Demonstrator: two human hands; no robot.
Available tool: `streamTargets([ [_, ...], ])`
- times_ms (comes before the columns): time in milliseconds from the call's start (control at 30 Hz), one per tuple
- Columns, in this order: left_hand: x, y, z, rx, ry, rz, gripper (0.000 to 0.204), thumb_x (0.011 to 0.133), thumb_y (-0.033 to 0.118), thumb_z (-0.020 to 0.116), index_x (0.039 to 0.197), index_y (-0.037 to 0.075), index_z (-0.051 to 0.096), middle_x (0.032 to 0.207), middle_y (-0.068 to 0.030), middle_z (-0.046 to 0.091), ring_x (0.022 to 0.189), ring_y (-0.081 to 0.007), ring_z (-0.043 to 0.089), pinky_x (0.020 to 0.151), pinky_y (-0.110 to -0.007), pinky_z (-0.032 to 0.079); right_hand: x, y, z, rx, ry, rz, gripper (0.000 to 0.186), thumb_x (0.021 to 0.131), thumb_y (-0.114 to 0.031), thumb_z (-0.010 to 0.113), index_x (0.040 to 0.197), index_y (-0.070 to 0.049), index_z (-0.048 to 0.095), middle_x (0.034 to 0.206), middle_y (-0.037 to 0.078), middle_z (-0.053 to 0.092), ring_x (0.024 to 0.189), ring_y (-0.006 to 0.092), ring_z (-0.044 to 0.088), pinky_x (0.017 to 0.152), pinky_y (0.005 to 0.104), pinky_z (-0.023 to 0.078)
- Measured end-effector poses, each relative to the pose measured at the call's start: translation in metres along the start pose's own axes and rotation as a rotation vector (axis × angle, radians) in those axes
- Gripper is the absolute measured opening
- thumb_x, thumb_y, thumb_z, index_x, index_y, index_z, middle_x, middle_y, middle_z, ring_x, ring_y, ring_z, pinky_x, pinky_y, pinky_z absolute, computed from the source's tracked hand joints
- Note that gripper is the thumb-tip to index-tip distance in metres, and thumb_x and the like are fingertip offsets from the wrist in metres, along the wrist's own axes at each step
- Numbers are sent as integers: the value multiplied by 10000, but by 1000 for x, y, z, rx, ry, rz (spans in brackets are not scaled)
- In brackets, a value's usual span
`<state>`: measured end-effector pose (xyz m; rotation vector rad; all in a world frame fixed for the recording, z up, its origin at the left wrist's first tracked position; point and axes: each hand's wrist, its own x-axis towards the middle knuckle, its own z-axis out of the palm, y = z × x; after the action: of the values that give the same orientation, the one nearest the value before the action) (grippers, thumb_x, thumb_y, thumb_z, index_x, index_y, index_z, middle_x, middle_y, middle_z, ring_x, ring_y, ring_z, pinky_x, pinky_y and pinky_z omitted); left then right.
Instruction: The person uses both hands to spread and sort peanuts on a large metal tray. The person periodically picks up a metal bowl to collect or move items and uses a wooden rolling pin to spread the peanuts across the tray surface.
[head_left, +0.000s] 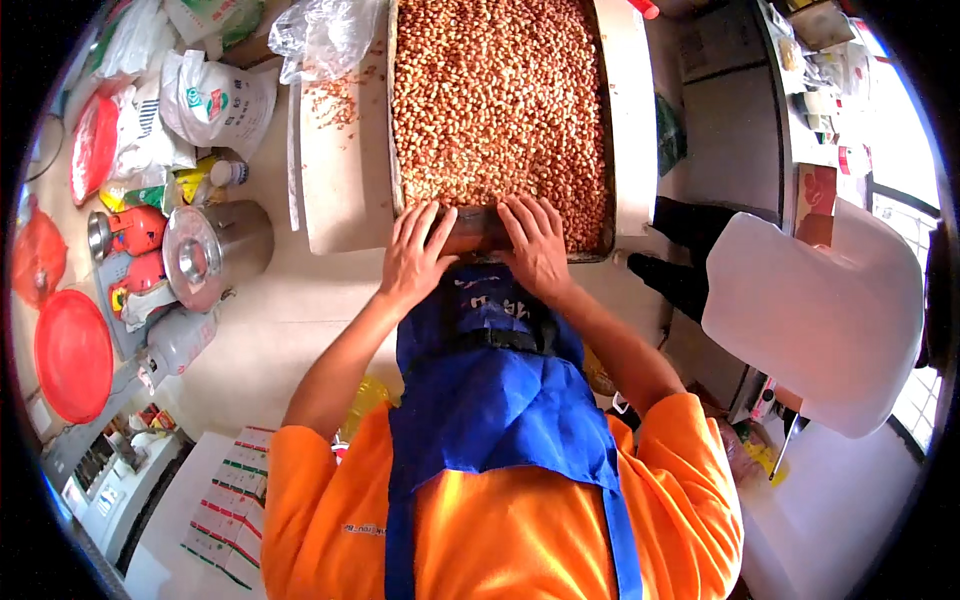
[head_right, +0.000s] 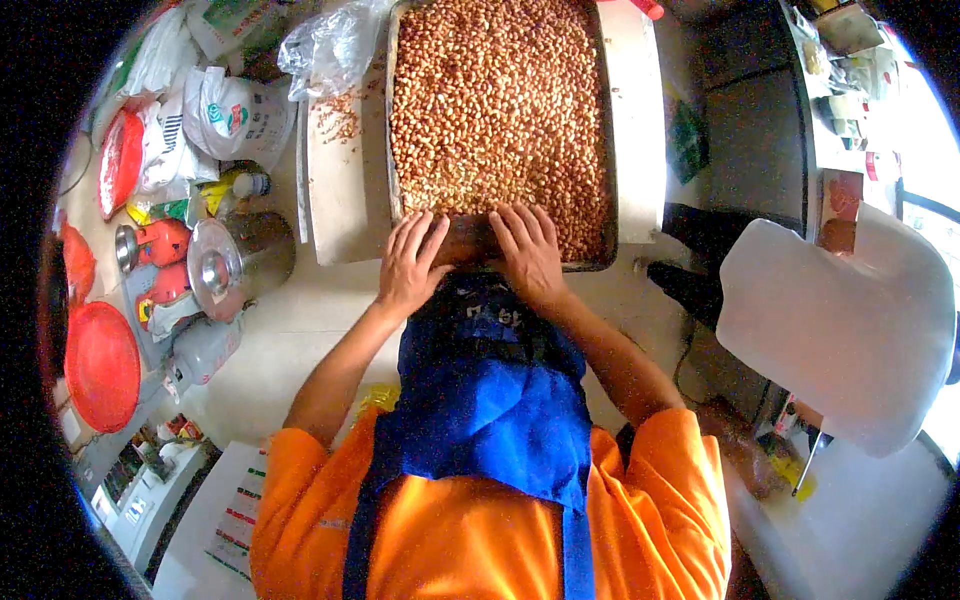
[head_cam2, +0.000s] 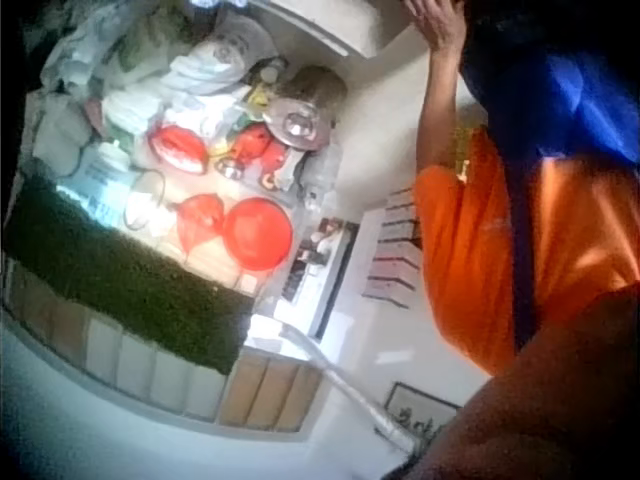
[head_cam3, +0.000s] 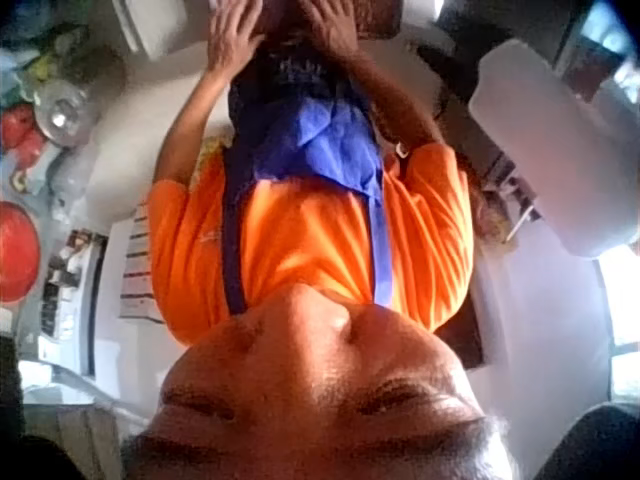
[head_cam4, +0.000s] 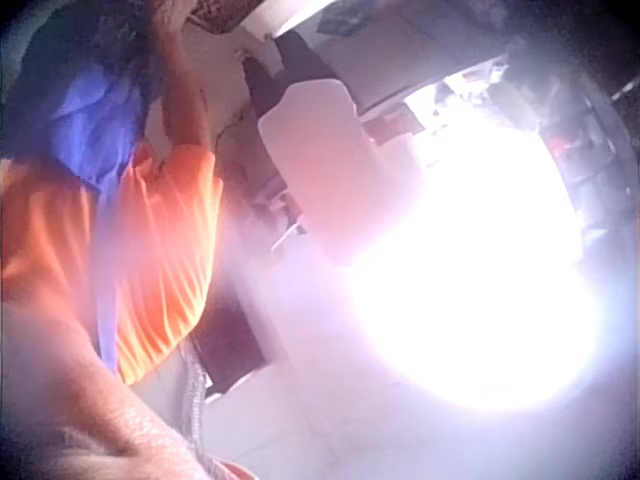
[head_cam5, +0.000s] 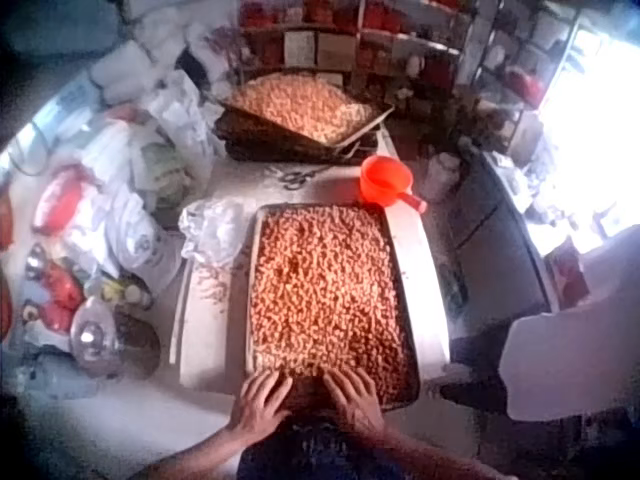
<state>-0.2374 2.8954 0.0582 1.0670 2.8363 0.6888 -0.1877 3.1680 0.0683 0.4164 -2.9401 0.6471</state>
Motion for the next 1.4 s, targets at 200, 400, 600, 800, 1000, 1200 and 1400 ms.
streamTargets([
  [200,96,-23,13,9,138,-120,1003,1091,790,365,1769,55,282,1831,-284,198,1709,-488,117,1376,-636,78,83,20,6,-246,-7,226,975,1079,-778,395,1741,-63,373,1832,236,257,1704,500,129,1372,634,70],
  [400,178,-89,10,29,398,-185,982,1125,675,451,1766,-22,192,1821,-324,172,1709,-499,75,1383,-617,40,192,57,20,-280,140,108,865,1123,-700,388,1728,-81,396,1822,276,240,1713,462,115,1386,590,82],
  [600,58,10,25,116,113,-209,1097,1067,756,489,1731,-85,251,1768,-345,314,1681,-539,172,1362,-667,104,33,6,12,-185,64,163,799,1027,-598,667,1673,-152,513,1758,227,393,1649,501,277,1334,631,207],
  [800,37,7,8,78,-53,-149,996,836,501,919,1588,-6,508,1485,-229,588,1464,-448,493,1291,-608,336,46,28,-20,-49,-283,60,902,768,-401,925,1553,-111,589,1478,158,597,1433,400,523,1237,562,383],
  [1000,9,17,-4,-24,-160,-174,989,805,526,949,1549,21,539,1512,-190,585,1459,-401,500,1245,-539,402,13,13,-29,5,-186,-57,923,772,-429,936,1562,-102,589,1492,166,618,1388,388,575,1206,547,428],
  [1200,32,11,11,0,-1,-178,1089,1057,827,403,1745,-10,299,1813,-311,234,1691,-543,123,1363,-660,88,25,-9,-1,-149,-30,214,934,1051,-757,522,1720,-113,427,1763,264,376,1652,504,285,1349,614,200],
  [1400,140,-68,18,94,266,-214,1016,1113,738,393,1776,0,175,1832,-326,115,1710,-502,42,1378,-630,11,157,42,6,-265,157,132,907,1113,-747,357,1744,-96,364,1791,308,285,1701,495,133,1373,604,107],
])
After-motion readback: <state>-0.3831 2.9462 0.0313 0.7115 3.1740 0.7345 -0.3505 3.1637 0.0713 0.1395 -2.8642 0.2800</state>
